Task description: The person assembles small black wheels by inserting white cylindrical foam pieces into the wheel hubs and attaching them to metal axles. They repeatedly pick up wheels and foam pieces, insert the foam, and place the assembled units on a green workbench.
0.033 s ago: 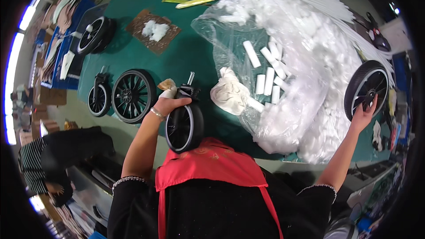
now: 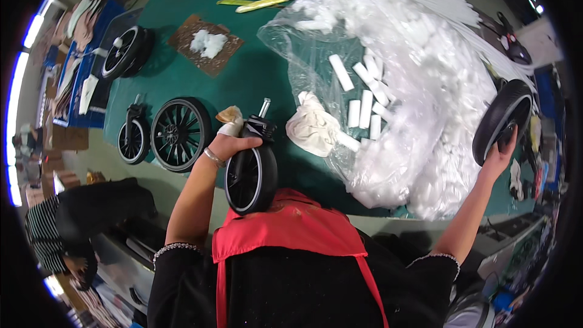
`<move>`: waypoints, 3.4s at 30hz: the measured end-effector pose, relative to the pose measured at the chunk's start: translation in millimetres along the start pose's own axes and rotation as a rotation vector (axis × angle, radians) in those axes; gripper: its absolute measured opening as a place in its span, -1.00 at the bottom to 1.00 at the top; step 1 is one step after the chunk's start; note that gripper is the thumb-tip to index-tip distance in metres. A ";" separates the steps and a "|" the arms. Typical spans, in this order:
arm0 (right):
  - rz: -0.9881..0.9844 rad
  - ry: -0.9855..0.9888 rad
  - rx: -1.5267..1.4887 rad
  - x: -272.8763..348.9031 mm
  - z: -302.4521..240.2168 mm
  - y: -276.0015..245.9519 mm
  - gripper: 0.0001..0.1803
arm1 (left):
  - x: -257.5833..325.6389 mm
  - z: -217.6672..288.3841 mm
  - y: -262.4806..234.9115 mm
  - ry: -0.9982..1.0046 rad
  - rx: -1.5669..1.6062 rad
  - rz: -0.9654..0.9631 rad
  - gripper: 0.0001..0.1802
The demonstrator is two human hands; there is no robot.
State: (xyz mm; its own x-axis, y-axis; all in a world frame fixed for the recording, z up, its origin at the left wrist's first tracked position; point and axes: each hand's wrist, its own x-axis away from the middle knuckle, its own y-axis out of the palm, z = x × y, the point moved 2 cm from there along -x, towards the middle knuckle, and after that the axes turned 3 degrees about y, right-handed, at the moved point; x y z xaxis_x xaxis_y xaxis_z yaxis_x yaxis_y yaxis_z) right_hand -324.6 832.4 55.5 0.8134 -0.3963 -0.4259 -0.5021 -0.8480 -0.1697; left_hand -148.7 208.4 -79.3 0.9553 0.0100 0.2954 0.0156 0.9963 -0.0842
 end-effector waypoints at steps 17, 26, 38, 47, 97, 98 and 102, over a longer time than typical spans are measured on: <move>-0.707 0.780 -0.318 232.6 -220.9 155.9 -0.69 | 47.9 117.2 3.6 0.731 -0.496 -0.451 -0.30; -0.823 0.618 -0.194 243.9 -210.1 180.5 -0.70 | 70.2 129.3 -29.3 0.724 -0.476 -0.465 -0.27; -0.889 0.717 -0.310 266.3 -215.5 193.2 -0.46 | 68.0 108.1 -56.4 0.422 -0.067 -0.506 -0.39; -0.713 0.809 -0.337 289.6 -210.4 231.7 -0.77 | 63.2 111.8 -62.0 0.484 -0.236 -0.569 -0.26; -0.904 0.836 0.381 280.2 -50.2 127.5 -0.78 | 23.4 15.1 -32.7 -0.043 -0.804 0.325 -0.26; -0.864 0.752 0.301 264.5 -50.3 135.7 -0.79 | 19.2 19.3 -26.4 -0.036 -0.929 0.323 -0.16; -0.698 0.232 0.220 199.2 -24.1 191.6 -0.75 | -4.3 19.8 -17.8 -0.097 -1.086 0.316 -0.17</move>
State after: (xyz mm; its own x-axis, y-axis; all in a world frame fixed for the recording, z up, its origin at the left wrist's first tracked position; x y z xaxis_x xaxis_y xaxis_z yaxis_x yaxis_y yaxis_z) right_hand -251.8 582.5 -40.5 0.9919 0.1212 0.0388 0.1238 -0.8486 -0.5143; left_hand -159.0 192.3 -60.3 0.9357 0.3017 0.1830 0.0708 0.3474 -0.9350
